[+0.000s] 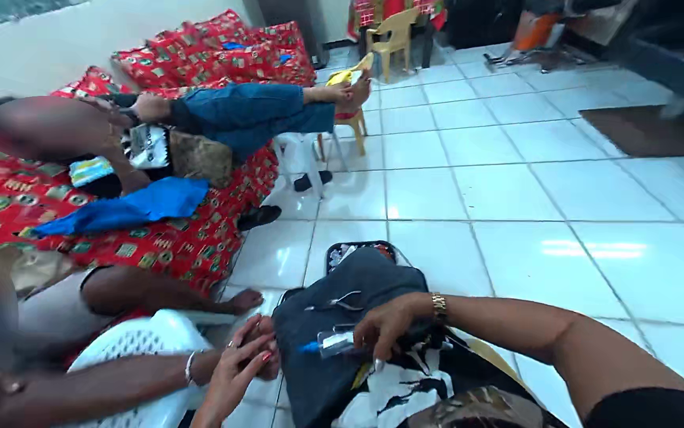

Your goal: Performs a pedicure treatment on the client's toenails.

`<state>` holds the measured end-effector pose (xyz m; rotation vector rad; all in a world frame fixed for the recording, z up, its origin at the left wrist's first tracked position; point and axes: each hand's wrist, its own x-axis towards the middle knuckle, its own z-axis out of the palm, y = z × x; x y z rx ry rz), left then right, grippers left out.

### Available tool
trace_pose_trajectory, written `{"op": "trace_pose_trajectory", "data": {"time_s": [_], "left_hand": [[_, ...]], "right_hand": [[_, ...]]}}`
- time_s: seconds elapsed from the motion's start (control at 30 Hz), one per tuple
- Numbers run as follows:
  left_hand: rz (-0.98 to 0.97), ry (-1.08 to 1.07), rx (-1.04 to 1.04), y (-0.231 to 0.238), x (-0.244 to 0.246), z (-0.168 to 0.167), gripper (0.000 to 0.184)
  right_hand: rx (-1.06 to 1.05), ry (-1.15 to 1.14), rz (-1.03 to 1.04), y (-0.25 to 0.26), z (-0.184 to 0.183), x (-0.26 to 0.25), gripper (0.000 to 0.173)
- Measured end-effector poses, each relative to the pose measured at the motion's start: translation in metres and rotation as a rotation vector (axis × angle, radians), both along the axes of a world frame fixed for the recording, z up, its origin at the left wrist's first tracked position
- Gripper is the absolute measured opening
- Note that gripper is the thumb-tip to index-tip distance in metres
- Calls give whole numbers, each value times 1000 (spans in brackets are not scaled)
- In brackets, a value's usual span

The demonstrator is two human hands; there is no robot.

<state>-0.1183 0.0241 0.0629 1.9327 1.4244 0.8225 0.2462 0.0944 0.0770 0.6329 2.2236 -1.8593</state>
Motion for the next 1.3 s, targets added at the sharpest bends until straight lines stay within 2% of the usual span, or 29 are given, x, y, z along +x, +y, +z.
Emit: {"op": "trace_pose_trajectory", "data": {"time_s": [0.13,0.3,0.47,0.93,1.3], "left_hand": [[14,-5,-113,-1,10,17,33],[4,-51,-90,-4,1,3,21],[-9,-161,-80,-4,0,-1,17],[25,-258,-115,-7,4,-4,14],[12,-212,-30,-8,3,-6,16]], "right_hand": [[-148,116,-180,9,9,-21,42],[-136,162,-149,20,-2,-56,45],[-186,212,-128,25,-12,-76,40],[-309,285,-112,31,-22,-92,30],[-333,307,-135,30,-24,-91,29]]}}
